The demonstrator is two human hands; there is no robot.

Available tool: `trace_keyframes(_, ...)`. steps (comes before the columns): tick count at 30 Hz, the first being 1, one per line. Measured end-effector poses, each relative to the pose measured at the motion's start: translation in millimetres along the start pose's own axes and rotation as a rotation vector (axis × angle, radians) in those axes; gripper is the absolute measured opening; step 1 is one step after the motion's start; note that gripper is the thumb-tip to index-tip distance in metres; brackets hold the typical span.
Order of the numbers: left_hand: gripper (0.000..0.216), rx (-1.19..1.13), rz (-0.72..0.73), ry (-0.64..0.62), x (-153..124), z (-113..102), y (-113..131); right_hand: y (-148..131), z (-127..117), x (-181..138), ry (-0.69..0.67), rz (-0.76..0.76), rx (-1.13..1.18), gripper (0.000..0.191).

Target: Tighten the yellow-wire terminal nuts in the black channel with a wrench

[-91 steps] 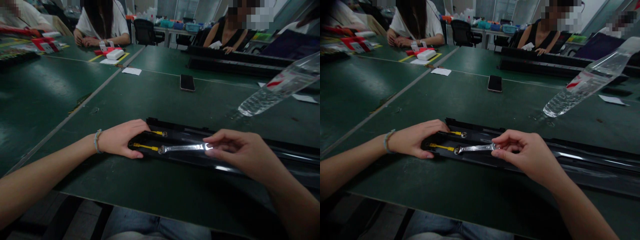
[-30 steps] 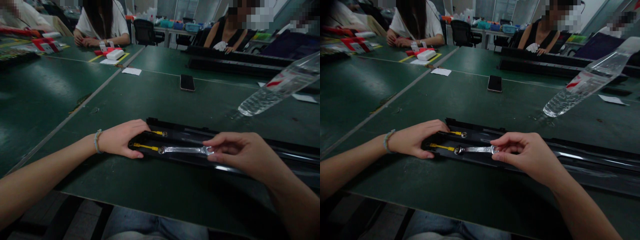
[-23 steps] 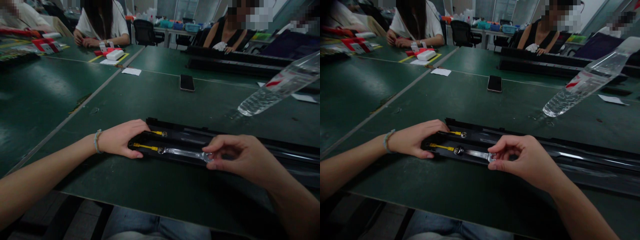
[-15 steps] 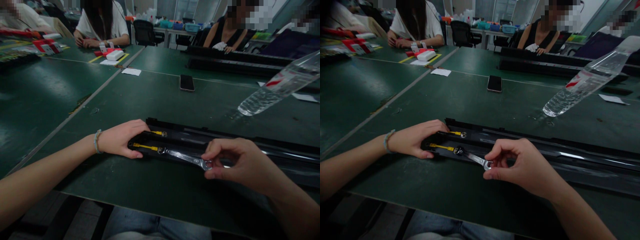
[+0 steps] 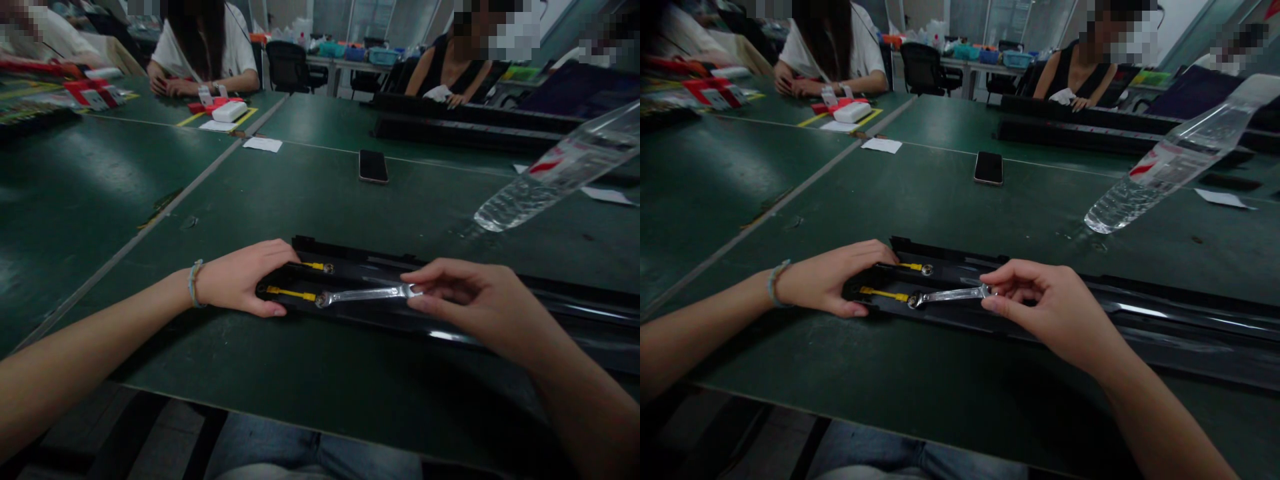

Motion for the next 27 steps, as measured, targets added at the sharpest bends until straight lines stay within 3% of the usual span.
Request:
trace_keyframes(13,0.054,0.008,0.001,-0.002,-0.1,-0.4,0.3,1.7,-0.8,1.6,0.059,-0.045,-0.159,0.022)
trace_keyframes(27,0.054,0.008,-0.012,-0.016,0.2,-1.1,1.6,-0.8,-1.2,2.0,0.053,-0.04,-0.164,0.021)
Point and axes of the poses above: each hand's wrist, its own x-axis towards the middle knuckle, its own z-axis out of the palm, y = z × x, the point moved 4 cm from there along x, towards the middle knuckle, and after that the axes turned 6 degrees about x, right-handed, at the moved point
